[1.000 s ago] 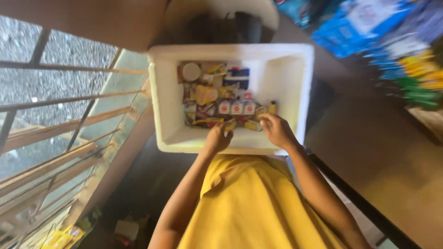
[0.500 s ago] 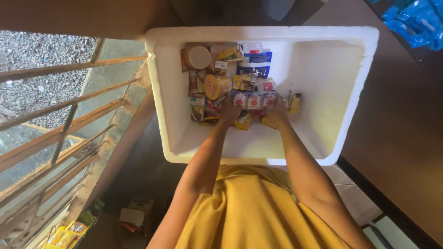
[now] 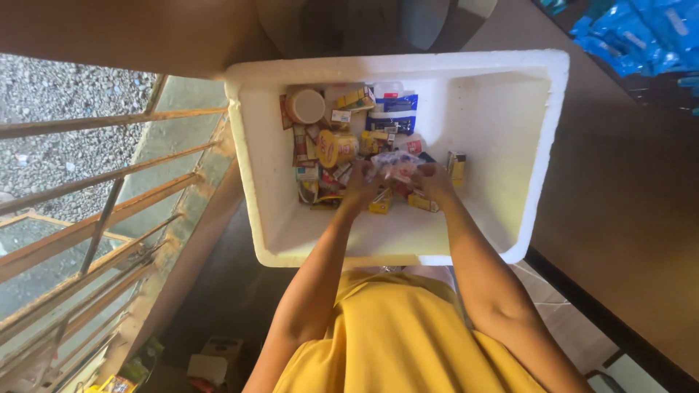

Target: Taking various food packets, pouches, and snack bags from a storage box and organizing them on retail shelves.

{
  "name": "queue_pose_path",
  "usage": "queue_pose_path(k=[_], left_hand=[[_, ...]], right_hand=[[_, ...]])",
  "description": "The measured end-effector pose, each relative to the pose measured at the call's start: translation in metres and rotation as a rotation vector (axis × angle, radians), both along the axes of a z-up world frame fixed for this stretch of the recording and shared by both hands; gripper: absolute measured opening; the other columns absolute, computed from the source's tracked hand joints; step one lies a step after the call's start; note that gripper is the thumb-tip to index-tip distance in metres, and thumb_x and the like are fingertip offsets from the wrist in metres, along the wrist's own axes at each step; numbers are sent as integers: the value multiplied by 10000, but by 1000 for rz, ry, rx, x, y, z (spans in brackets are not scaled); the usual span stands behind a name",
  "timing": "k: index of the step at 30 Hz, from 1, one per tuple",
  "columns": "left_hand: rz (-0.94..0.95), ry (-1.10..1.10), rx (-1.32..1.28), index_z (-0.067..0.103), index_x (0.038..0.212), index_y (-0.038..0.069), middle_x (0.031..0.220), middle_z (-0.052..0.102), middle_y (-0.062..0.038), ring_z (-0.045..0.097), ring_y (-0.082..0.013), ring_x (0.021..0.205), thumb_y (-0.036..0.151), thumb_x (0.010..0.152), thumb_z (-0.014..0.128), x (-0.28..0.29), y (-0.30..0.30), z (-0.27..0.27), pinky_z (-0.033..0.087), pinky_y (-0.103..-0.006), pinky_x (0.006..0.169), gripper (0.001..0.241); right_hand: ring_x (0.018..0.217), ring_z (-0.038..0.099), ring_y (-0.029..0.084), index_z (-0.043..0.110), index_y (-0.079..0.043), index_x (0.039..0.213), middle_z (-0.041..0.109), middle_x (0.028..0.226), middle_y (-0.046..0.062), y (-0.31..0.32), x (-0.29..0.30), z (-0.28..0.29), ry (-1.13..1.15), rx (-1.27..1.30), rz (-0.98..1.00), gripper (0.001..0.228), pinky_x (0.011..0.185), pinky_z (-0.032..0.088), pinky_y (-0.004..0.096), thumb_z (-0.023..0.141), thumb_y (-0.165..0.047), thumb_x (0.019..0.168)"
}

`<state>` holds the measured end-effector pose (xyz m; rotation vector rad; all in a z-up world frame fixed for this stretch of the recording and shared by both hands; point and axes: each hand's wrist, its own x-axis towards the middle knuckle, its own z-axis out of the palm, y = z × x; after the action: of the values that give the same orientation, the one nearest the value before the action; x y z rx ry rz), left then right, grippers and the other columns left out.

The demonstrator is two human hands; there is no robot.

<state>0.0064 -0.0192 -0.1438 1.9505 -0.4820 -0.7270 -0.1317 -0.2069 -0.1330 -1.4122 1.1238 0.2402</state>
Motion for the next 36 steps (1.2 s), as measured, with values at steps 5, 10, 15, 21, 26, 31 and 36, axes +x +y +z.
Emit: queue_pose_path(k=[5, 10, 15, 21, 26, 31, 36], left_hand=[[55, 411, -183, 516, 1158, 52, 1015, 683, -71, 696, -151, 855, 236, 936, 757, 33, -24, 165, 567, -293, 710, 375], [109, 627, -239, 496, 1190, 37, 1052, 736, -137, 667, -142, 768, 186, 890, 740, 43, -29, 289, 486, -276, 576, 414], [70, 366, -720, 494, 1436, 20, 1275, 654, -73, 621, -121, 1156, 190, 1012, 685, 23, -65, 396, 517, -269, 1001, 495], [-24, 180, -924, 534, 1395, 5, 1211, 648, -48, 583, -114, 1109, 233, 1090, 607, 24, -106, 516, 504, -306, 972, 388], [-203, -86, -1091, 546, 1373, 26, 1209, 652, -35, 597, -98, 1119, 225, 1118, 566, 2, -116, 669, 511, -290, 999, 324], [-399, -8, -1306, 537, 1325, 52, 1202, 651, -30, 614, -101, 1097, 218, 1094, 554, -29, -123, 781, 538, -315, 978, 285], [-461, -383, -1197, 525, 1402, 49, 1206, 636, -6, 576, -62, 1088, 260, 1124, 527, -48, -124, 848, 514, -272, 968, 348]], right_hand=[[793, 656, 125, 702, -40, 998, 703, 893, 27, -12, 3, 57, -268, 245, -136, 254, 667, 561, 306, 821, -234, 885], [1009, 716, 166, 566, -42, 1227, 690, 1135, 67, -18, 4, 194, -519, 419, -246, 527, 804, 641, 357, 847, -199, 809], [1164, 663, 165, 499, -62, 1445, 673, 1293, 54, 8, -9, 328, -733, 522, -78, 674, 968, 547, 363, 773, -282, 870], [1225, 624, 206, 476, -24, 1507, 638, 1356, 106, -10, -11, 445, -1091, 345, 31, 618, 1034, 520, 390, 722, -199, 968], [1281, 606, 180, 397, -46, 1570, 607, 1418, 89, -36, -11, 566, -1344, 195, 120, 668, 1078, 494, 374, 682, -149, 974], [1204, 602, 217, 248, -79, 1665, 576, 1442, 133, -38, -28, 672, -1605, 236, 208, 801, 1081, 494, 477, 668, -86, 982], [1240, 655, 357, 200, -75, 1611, 570, 1422, 195, -25, -48, 742, -1794, 240, 307, 755, 1025, 553, 598, 615, -134, 982]])
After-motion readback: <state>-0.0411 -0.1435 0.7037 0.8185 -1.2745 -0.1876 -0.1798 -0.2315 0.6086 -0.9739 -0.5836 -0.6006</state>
